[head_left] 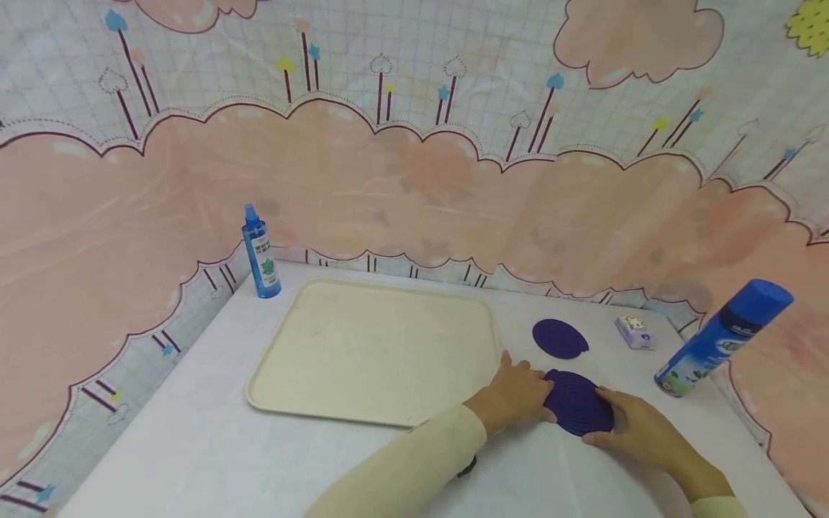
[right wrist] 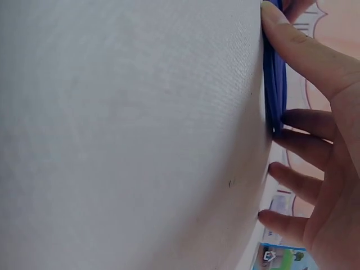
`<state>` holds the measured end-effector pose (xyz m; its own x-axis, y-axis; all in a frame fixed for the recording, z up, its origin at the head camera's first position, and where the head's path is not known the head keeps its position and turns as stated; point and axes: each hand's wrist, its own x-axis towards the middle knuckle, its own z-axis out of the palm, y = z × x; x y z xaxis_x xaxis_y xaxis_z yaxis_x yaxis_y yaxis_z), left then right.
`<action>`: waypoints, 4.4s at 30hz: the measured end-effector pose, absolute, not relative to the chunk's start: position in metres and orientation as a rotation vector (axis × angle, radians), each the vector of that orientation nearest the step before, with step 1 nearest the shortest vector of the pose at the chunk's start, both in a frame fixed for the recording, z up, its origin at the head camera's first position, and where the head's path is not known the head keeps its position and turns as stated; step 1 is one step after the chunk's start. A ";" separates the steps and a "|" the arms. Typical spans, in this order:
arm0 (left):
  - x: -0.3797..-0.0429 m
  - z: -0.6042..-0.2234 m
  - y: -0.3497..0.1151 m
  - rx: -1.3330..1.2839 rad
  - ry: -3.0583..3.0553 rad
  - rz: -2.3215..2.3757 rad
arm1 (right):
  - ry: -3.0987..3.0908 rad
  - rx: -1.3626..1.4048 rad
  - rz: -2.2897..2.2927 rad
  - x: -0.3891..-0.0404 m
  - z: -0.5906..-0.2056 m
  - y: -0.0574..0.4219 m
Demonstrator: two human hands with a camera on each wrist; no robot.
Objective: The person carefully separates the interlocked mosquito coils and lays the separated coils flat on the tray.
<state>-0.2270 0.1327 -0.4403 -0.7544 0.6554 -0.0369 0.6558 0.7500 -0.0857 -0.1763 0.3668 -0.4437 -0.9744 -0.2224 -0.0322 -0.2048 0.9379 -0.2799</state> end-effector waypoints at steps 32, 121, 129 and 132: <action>-0.251 -0.416 0.076 1.208 2.981 0.192 | 3.125 -0.389 -0.626 -0.195 -0.410 0.323; -0.294 -0.329 -0.058 0.624 2.490 1.961 | 2.670 -0.493 -2.007 -0.267 -0.322 0.216; -0.293 -0.331 -0.059 0.593 2.449 2.026 | 2.617 -0.470 -2.064 -0.268 -0.327 0.212; -0.292 -0.331 -0.060 0.575 2.439 2.048 | 2.597 -0.466 -2.101 -0.268 -0.328 0.210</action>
